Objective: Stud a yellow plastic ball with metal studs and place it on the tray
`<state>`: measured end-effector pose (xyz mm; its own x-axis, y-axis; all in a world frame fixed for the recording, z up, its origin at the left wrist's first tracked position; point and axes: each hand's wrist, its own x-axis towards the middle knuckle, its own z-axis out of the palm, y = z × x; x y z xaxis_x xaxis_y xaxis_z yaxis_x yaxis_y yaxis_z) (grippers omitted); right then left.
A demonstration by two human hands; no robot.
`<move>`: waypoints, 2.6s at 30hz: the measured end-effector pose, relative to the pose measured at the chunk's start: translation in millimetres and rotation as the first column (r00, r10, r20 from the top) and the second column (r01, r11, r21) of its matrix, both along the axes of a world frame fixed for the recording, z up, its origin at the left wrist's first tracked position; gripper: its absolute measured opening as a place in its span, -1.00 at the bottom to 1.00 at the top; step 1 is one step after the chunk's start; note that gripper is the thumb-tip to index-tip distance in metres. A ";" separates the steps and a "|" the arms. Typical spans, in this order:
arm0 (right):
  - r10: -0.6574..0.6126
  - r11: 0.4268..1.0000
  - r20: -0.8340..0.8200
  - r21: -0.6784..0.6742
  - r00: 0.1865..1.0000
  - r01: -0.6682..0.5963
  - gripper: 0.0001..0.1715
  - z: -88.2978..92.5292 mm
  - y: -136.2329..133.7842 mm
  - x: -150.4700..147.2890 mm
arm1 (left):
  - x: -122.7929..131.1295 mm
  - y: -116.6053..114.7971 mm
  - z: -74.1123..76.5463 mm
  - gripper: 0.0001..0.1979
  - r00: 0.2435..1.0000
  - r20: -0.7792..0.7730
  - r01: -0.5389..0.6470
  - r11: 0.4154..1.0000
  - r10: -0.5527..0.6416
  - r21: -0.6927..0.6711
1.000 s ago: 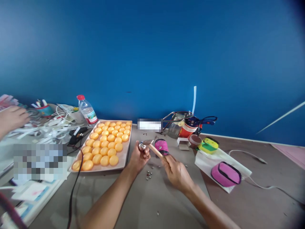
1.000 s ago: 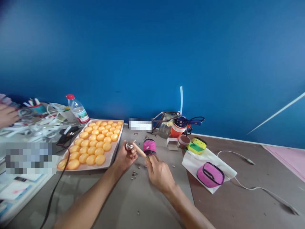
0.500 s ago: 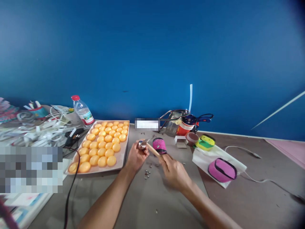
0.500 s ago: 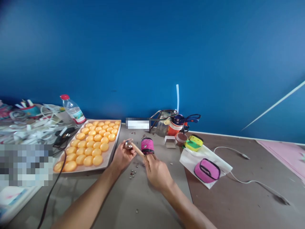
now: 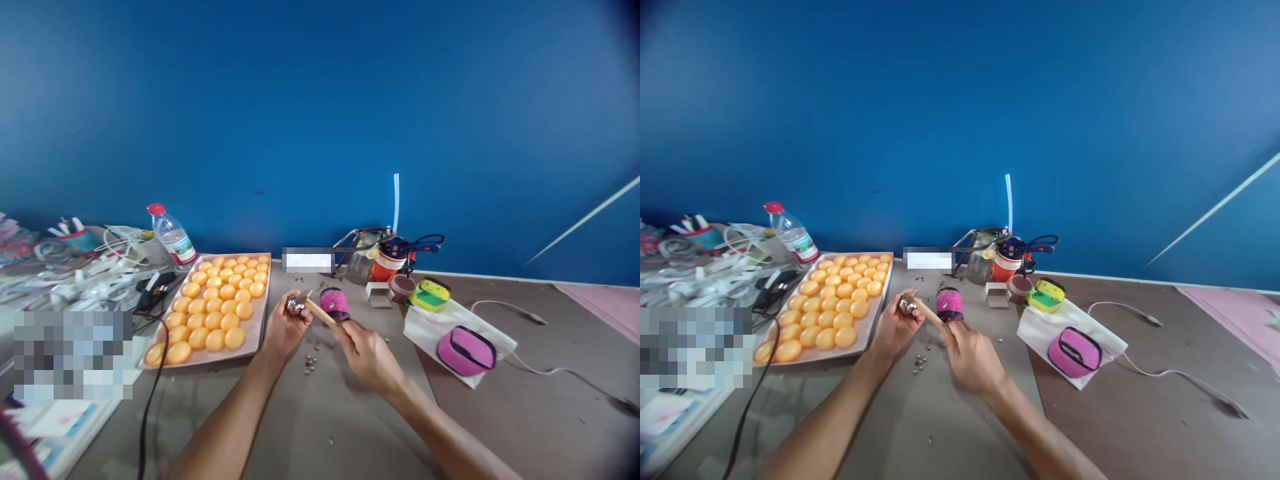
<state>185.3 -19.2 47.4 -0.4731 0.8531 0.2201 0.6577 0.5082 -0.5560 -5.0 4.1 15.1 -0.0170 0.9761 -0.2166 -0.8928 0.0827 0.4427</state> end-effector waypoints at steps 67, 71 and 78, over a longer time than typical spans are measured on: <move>-0.055 0.996 -0.193 -0.076 0.980 0.041 -0.68 13.0 3.1 9.2 | 1.1 -3.2 -0.7 -0.78 0.995 -0.092 0.041 0.995 -0.032 0.089; -0.056 0.998 -0.182 -0.024 0.982 0.053 -0.71 14.8 -0.2 8.1 | 0.1 -2.2 -1.2 -0.76 0.995 -0.083 0.061 0.995 -0.054 0.081; -0.007 0.997 0.030 -0.081 1.000 0.010 -0.79 10.4 -6.5 -2.7 | 0.0 -1.4 -2.6 -0.75 0.998 -0.061 0.017 0.998 -0.021 -0.058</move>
